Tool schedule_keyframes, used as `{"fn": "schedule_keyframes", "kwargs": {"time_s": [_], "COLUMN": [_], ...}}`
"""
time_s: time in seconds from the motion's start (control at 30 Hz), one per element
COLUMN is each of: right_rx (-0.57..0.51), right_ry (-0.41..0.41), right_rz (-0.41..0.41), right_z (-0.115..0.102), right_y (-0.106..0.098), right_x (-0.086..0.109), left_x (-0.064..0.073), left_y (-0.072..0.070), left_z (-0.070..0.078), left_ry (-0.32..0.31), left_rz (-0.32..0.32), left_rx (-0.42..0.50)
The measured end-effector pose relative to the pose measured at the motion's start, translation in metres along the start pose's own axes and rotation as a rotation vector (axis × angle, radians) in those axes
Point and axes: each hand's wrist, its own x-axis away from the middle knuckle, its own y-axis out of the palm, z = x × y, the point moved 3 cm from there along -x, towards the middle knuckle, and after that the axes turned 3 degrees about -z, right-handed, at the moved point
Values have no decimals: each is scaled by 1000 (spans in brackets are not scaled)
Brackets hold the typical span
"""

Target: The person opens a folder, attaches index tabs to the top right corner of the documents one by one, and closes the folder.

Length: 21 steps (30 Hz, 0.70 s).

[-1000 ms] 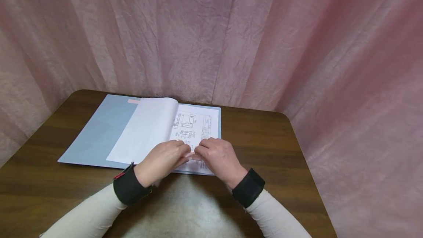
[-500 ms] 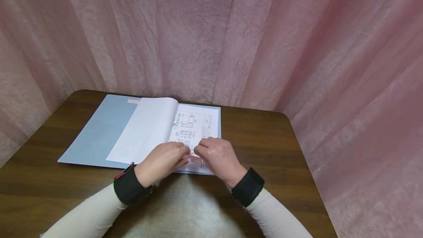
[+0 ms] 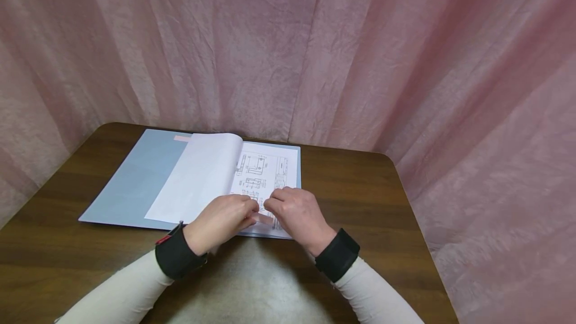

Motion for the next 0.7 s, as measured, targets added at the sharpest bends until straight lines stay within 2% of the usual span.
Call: {"fn": "schedule_keyframes", "kwargs": {"time_s": [0.43, 0.7], "right_rx": [18, -14], "right_ry": [4, 9], "right_rz": [46, 29], "right_z": [2, 5], "right_y": [-5, -8], "right_x": [1, 7], "left_x": [-2, -1], "left_y": [2, 3], "left_z": [-2, -4], "left_ry": [3, -20], "left_rz": [3, 0], "left_rx": [-26, -35]}}
